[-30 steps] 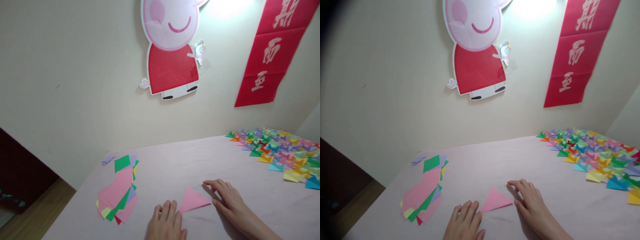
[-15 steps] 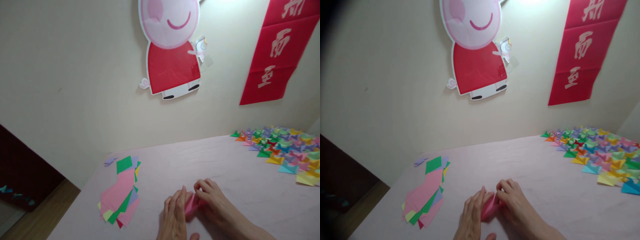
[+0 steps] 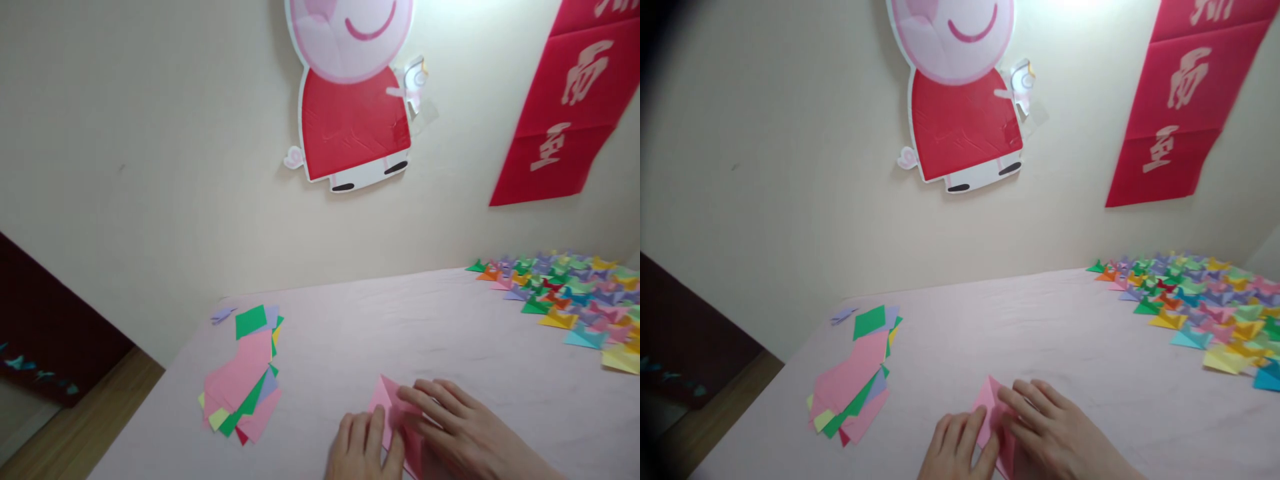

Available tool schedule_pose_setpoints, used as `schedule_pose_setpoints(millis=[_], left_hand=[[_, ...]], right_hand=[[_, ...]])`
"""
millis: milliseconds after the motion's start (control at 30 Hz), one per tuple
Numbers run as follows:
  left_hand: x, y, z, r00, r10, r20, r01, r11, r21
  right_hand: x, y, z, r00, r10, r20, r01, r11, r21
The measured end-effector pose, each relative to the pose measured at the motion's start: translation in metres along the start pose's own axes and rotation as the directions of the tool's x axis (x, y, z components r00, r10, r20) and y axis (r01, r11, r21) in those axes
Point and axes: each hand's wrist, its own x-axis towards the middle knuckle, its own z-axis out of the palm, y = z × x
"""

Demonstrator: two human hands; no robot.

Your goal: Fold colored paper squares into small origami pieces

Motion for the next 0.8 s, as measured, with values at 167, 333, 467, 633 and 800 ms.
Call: schedule_pose_setpoints(millis=[167, 333, 467, 633, 800], left_hand=[[0.004, -0.003, -0.014, 0.997, -0.064, 0.042, 0.064, 0.998, -0.014], [0.001, -0.002, -0.013, 0.992, -0.123, 0.005, 0.123, 0.992, 0.029], [-0.003, -0.001, -0.011, 0.992, -0.124, 0.006, 0.123, 0.991, 0.044], [-0.006, -0.003, -0.001, 0.994, -0.105, -0.023, 0.106, 0.994, 0.037], [-0.002, -0.003, 0.001, 0.988, -0.084, -0.132, 0.088, 0.996, 0.026]], right_hand=[[0.007, -0.008, -0.003, 0.995, 0.081, 0.062, -0.090, 0.983, 0.159], [0.023, 0.001, 0.005, 0.874, 0.457, 0.167, -0.486, 0.814, 0.318], [0.033, 0.001, 0.015, 0.800, 0.553, 0.233, -0.600, 0.745, 0.291], [0.033, 0.001, 0.021, 0.824, 0.530, 0.200, -0.566, 0.749, 0.344], [0.031, 0.003, 0.024, 0.859, 0.479, 0.179, -0.512, 0.795, 0.327]])
